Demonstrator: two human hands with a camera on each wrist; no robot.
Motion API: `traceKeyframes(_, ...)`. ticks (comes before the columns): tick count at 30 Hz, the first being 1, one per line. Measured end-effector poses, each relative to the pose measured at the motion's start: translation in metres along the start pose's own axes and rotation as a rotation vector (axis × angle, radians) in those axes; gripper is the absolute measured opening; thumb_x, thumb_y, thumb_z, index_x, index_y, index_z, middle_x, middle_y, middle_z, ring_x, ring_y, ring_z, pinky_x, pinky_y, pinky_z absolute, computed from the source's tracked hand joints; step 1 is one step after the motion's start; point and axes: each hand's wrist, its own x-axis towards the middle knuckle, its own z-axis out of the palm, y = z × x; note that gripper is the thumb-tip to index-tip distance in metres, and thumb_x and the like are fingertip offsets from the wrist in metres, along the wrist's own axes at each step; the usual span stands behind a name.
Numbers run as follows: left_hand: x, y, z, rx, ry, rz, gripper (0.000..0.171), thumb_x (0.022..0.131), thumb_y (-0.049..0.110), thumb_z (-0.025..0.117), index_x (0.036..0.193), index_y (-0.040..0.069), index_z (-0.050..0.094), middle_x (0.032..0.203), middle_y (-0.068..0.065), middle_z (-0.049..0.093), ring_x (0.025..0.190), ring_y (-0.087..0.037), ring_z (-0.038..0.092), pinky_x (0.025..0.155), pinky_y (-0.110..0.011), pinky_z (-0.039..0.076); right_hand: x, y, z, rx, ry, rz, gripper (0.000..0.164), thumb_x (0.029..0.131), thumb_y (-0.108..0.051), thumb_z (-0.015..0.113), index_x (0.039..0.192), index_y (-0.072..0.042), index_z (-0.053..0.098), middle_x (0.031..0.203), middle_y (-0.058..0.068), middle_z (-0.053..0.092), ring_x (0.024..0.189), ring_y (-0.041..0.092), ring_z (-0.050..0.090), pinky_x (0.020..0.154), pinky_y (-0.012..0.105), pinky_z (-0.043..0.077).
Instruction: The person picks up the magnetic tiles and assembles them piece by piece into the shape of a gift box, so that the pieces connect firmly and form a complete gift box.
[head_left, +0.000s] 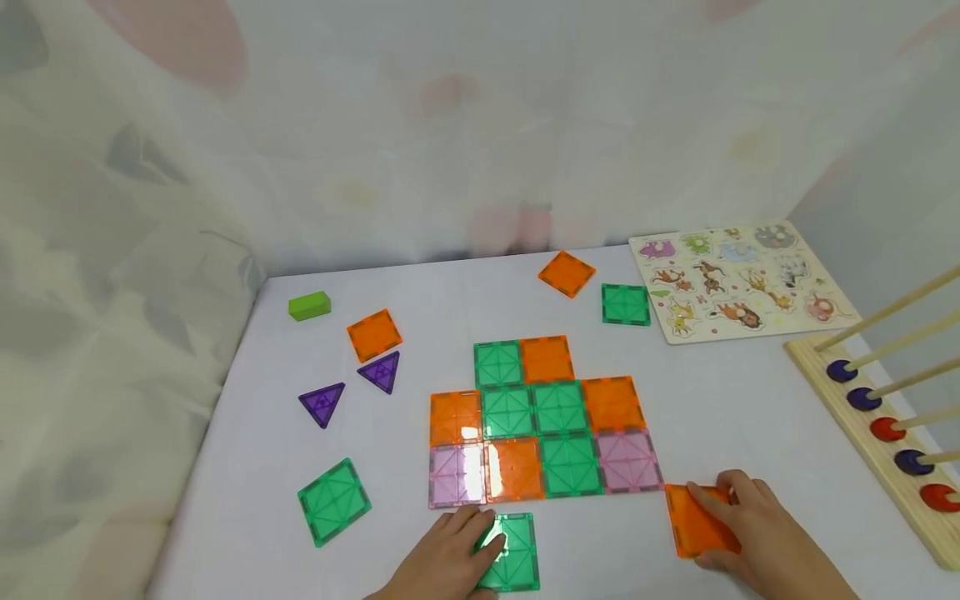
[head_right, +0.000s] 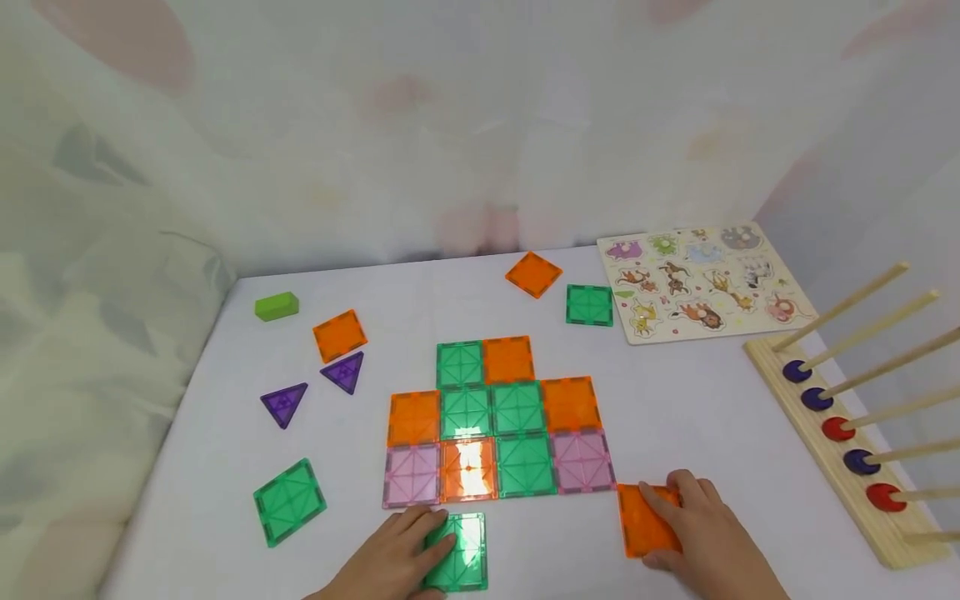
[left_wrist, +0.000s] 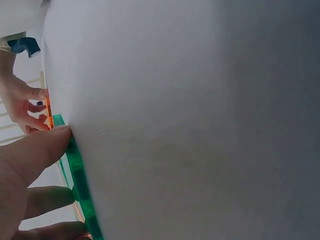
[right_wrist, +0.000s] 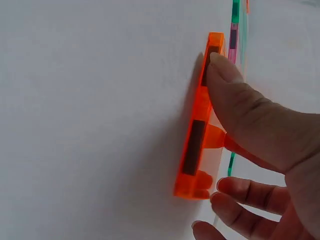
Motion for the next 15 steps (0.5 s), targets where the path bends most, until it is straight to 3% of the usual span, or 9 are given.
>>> traceKeyframes(4, 0.002, 0.001, 0.000, 0.007, 0.000, 0.002, 0.050, 0.090, 0.060, 0.050, 0.112, 0.020, 0.069, 0.116, -0.005, 0.058, 0.105, -0.021, 0.051, 0.081, -0.029, 0.048, -0.004, 0.004, 0.005, 0.032, -0.055, 0.075, 0.089, 0.059, -0.070, 0.071, 0.134, -0.021, 0.058, 0.115, 0.005, 0.048, 0.094, 0.020, 0.046, 0.074, 0.034, 0.051)
traceKeyframes(7, 0.003, 0.001, -0.001, 0.015, -0.002, 0.003, 0.050, 0.086, 0.061, 0.057, 0.112, 0.020, 0.069, 0.114, -0.005, 0.057, 0.101, -0.020, 0.049, 0.079, -0.026, 0.047, -0.007, 0.007, 0.009, 0.049, -0.069, 0.074, 0.088, 0.060, -0.066, 0.073, 0.134, -0.022, 0.058, 0.110, 0.002, 0.047, 0.090, 0.017, 0.044, 0.070, 0.026, 0.047)
traceKeyframes(11, 0.006, 0.001, -0.003, 0.014, -0.032, 0.009, 0.052, 0.082, 0.059, 0.064, 0.114, 0.019, 0.069, 0.112, -0.005, 0.055, 0.095, -0.017, 0.045, 0.075, -0.021, 0.043, -0.012, 0.002, 0.017, 0.071, -0.081, -0.012, 0.085, 0.064, -0.069, 0.070, 0.134, -0.023, 0.057, 0.103, -0.003, 0.044, 0.089, 0.014, 0.040, 0.067, 0.020, 0.042)
traceKeyframes(15, 0.009, 0.001, -0.004, 0.002, -0.051, 0.004, 0.053, 0.081, 0.059, 0.066, 0.115, 0.018, 0.068, 0.112, -0.005, 0.054, 0.094, -0.015, 0.044, 0.073, -0.019, 0.041, -0.012, -0.014, 0.027, 0.068, -0.027, -0.209, 0.079, 0.072, -0.075, 0.059, 0.132, -0.024, 0.059, 0.098, -0.008, 0.039, 0.086, 0.008, 0.036, 0.064, 0.018, 0.035)
